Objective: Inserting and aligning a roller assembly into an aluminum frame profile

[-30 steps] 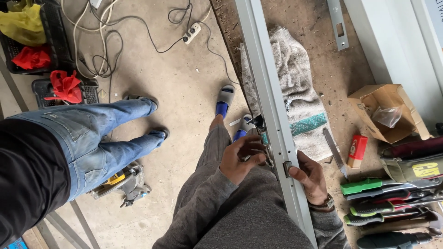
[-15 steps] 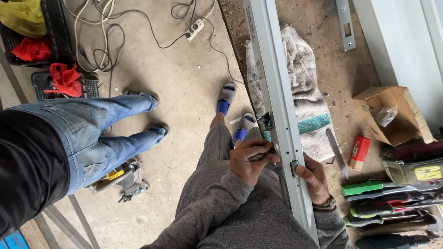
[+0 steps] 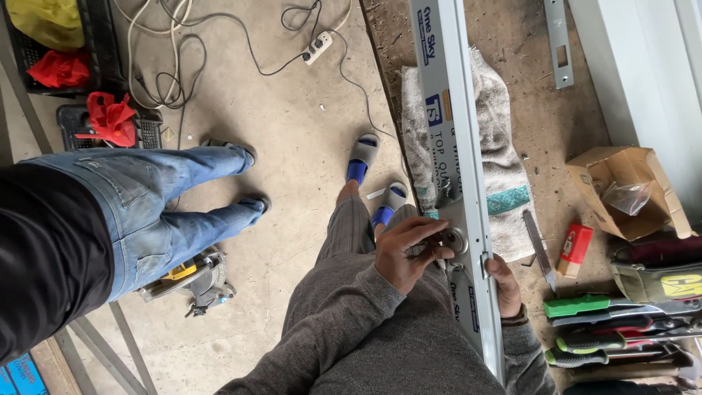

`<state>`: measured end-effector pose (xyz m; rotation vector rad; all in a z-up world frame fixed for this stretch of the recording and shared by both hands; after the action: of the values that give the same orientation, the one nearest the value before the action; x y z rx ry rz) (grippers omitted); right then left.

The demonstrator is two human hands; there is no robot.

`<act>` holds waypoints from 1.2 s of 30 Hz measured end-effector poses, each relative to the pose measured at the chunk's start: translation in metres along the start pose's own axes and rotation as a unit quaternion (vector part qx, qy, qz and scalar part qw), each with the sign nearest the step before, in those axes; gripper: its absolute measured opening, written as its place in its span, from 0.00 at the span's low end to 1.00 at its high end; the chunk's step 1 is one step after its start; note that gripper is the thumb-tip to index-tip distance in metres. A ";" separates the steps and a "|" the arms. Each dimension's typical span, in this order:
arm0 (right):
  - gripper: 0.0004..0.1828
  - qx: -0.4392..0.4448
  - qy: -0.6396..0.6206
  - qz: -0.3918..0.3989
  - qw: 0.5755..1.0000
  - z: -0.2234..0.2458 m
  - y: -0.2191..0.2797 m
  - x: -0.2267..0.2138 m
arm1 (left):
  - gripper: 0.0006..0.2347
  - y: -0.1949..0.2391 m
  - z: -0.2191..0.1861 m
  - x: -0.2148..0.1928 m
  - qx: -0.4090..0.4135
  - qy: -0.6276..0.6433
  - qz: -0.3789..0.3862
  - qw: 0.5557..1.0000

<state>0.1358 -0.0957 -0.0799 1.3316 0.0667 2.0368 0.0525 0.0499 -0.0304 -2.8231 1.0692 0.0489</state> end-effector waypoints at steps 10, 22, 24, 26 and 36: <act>0.14 -0.008 -0.055 -0.012 0.998 0.002 -0.002 0.013 | 0.11 -0.006 0.001 0.011 0.014 -0.067 0.023 0.997; 0.15 0.011 -0.033 -0.030 0.999 -0.018 0.005 -0.082 | 0.03 0.003 0.032 0.025 0.006 -0.084 0.066 0.994; 0.19 0.029 0.031 -0.024 0.999 -0.018 0.002 -0.078 | 0.03 0.006 0.045 0.022 -0.038 -0.049 0.074 0.995; 0.19 0.016 0.048 -0.034 0.998 -0.007 0.003 -0.034 | 0.07 -0.004 0.019 0.012 -0.041 -0.058 0.087 0.994; 0.28 -0.017 0.302 0.065 0.951 0.019 0.008 0.013 | 0.14 0.023 0.052 -0.001 -0.184 -0.019 0.076 0.980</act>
<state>0.1443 -0.0997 -0.0574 0.6629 0.2202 2.4791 0.0374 0.0402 -0.0840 -3.0323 1.3927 0.3492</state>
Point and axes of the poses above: each hand's wrist, its own y-axis away from the middle knuckle, its own x-axis out of the palm, z = x × y, the point moved 9 cm from there along -y, towards the middle knuckle, and after that the axes turned 7 degrees about -y, right-handed, at the moved point
